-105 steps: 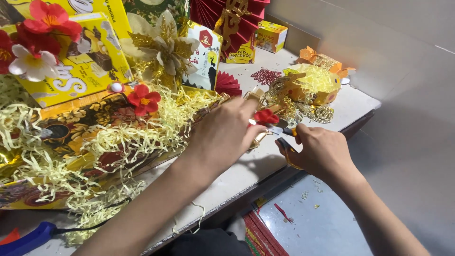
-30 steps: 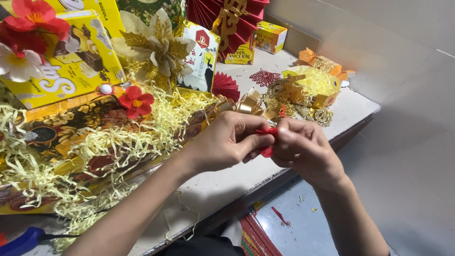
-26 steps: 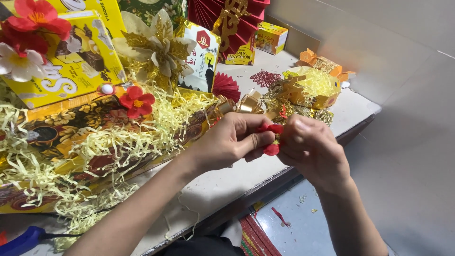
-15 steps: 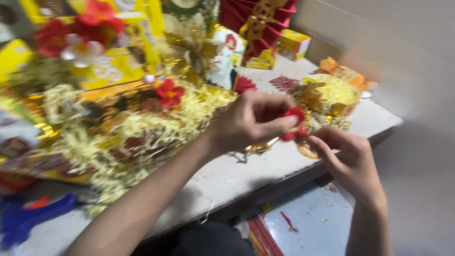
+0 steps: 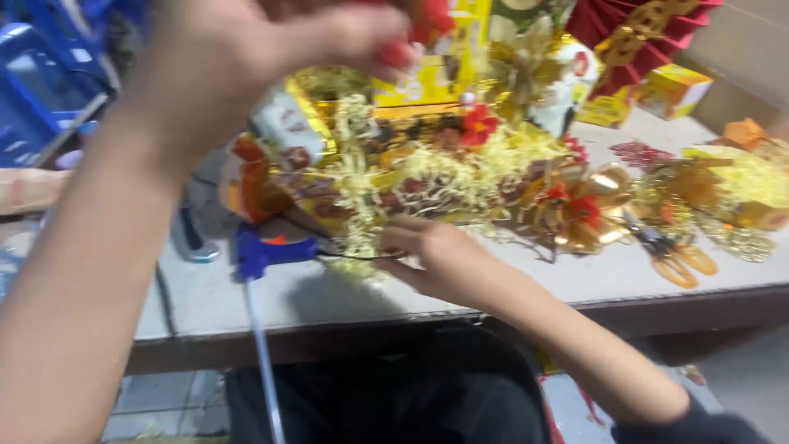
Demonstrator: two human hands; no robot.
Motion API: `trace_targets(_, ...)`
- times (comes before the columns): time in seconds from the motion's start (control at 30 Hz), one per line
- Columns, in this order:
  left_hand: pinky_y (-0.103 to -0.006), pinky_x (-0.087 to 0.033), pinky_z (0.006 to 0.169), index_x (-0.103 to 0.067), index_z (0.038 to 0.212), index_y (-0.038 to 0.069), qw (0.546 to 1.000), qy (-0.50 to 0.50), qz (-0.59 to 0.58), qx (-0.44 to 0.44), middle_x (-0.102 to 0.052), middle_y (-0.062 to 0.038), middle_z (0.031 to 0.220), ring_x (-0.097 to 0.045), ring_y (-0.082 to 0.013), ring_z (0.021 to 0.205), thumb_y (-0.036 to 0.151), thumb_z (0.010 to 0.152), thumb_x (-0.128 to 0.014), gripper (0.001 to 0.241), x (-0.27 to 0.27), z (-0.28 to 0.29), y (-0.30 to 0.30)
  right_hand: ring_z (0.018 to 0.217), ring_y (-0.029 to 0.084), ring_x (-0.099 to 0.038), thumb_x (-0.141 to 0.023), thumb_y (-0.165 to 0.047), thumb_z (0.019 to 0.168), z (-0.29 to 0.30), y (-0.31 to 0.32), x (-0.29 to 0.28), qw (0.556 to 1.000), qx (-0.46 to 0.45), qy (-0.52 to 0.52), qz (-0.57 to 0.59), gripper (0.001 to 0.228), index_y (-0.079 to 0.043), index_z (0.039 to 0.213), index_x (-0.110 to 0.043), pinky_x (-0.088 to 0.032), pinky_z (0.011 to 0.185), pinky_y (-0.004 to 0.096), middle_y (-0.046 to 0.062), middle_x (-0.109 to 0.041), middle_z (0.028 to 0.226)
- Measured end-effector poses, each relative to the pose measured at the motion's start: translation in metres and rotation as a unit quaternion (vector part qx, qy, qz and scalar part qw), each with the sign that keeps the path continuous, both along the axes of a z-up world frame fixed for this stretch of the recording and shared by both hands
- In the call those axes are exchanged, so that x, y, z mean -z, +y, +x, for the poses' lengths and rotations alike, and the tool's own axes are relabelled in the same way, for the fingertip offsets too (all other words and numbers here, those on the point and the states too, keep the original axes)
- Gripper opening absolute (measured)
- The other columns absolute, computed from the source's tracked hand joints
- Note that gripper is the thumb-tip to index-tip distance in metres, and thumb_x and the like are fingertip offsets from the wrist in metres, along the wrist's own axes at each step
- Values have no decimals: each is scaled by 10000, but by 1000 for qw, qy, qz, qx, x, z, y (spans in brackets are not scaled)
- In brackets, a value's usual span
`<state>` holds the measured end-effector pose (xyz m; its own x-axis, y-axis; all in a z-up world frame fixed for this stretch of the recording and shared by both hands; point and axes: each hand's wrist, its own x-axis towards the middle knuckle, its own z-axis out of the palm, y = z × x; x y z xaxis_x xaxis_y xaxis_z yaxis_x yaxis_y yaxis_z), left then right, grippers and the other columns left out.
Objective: The person uses a hot glue gun to attach red artificial flowers to a gift basket filled with yellow shredded paper and various gift boxes. They also use scissors to trim a gold ribbon and attach it to the arrangement.
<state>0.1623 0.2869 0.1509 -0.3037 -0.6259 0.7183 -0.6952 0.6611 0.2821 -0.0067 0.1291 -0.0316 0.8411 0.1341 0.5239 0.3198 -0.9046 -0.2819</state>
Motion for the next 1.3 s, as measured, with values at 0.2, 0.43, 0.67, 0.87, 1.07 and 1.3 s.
trace_targets(0.2,-386,-695,1262,-511,1529,-110,979,101,-34,-173,-633,-254,1449,-742,-331,1340,6,1379,-539,192,32,88,114,1216,392,-597,-760,-390,911,182,29,87,964,43,151,-213,608,-64,1403,-614,-524,973,501,185,-615,1278)
trace_targets(0.43,-368,-695,918,-526,1365,-61,934,192,-25,-299,-623,-233,1282,-714,-311,1081,17,1242,-649,191,69,116,182,1162,435,-628,-542,104,836,201,54,80,945,62,262,-184,613,10,1440,-490,-557,924,528,243,-616,1290)
trace_targets(0.67,-256,-728,742,-635,1156,63,862,403,8,-308,-696,-71,1098,-733,-168,873,42,1076,-747,140,94,115,166,787,302,-654,-470,-235,1036,163,42,43,932,23,361,38,352,6,1290,-509,-515,684,420,177,-668,976)
trace_targets(0.87,-269,-728,853,-709,1223,41,829,504,16,-242,-764,-89,1133,-755,-155,963,108,993,-739,241,114,132,132,1220,256,-561,-445,-383,1037,117,33,18,915,-23,315,251,510,-79,1441,-515,-439,979,385,111,-537,1311)
trace_targets(1.07,-187,-727,892,-727,1196,65,821,544,-18,-174,-761,-33,1179,-768,-122,1032,66,1030,-713,167,72,100,83,850,160,-723,-689,-284,958,57,36,11,922,60,43,381,337,-50,1182,-594,-602,747,268,74,-749,963)
trace_targets(1.3,-286,-669,695,-709,1063,53,824,542,-76,148,-755,-100,996,-719,-212,735,83,943,-840,181,103,52,-61,615,238,-703,-638,-78,1053,15,-1,20,794,57,-348,495,366,6,1404,-577,-587,686,332,115,-694,1364)
